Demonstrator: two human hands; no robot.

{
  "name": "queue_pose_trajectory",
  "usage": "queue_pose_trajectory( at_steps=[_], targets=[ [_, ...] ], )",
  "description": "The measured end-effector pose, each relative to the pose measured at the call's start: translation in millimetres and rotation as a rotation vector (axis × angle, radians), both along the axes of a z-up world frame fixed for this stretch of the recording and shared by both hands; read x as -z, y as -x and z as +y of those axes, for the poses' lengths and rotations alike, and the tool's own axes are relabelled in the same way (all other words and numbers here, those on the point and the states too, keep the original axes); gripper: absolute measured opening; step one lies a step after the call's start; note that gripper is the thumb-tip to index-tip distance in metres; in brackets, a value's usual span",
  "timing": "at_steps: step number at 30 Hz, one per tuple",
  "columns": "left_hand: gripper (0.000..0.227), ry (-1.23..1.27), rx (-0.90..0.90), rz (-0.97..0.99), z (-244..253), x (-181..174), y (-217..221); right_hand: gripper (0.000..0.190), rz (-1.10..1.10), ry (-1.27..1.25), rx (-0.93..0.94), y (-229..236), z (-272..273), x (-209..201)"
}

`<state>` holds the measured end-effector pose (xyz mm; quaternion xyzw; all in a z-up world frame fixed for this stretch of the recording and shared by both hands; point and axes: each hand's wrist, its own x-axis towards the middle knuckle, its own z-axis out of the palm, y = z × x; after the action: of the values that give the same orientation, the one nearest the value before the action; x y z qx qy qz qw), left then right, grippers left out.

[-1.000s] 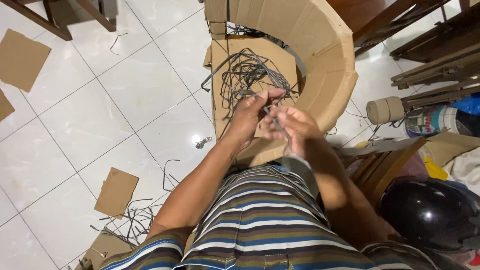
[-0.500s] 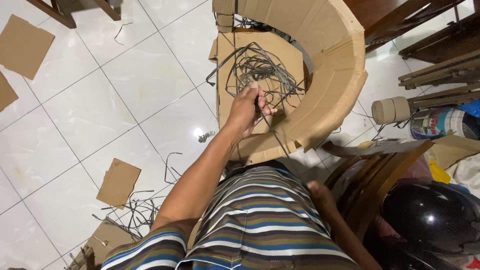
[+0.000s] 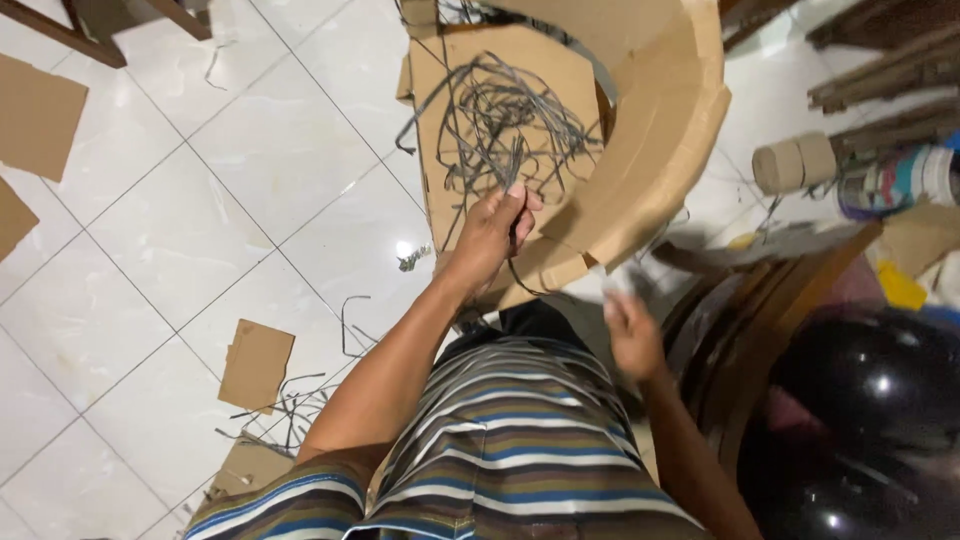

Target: Assembling a curved cardboard furniture component by threading and securing black wires through pre-cut holes.

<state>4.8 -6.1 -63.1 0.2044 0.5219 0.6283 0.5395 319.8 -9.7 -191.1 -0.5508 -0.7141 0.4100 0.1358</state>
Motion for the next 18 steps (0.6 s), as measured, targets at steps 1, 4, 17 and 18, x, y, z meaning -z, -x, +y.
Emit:
queue_pose_trajectory(
  at_steps=[1, 4, 17, 18],
  targets=[
    [0.041, 0.012, 0.016, -0.006, -7, -7, -5, 0.036, -0.006, 0.012, 0.016, 27, 7, -37],
    [0.061, 0.049, 0.159, -0.169, -11, -23, -14, 0.051, 0.403, 0.239, 0.054, 102, 40, -127],
    [0.050, 0.093, 0.061, -0.255, -41, -7, -11, 0.033, 0.765, 0.263, 0.082, 175, 42, -162],
    [0.050, 0.098, 0.027, -0.252, -43, -1, -10, 0.035, 0.716, 0.241, 0.123, 170, 43, -153]
  ],
)
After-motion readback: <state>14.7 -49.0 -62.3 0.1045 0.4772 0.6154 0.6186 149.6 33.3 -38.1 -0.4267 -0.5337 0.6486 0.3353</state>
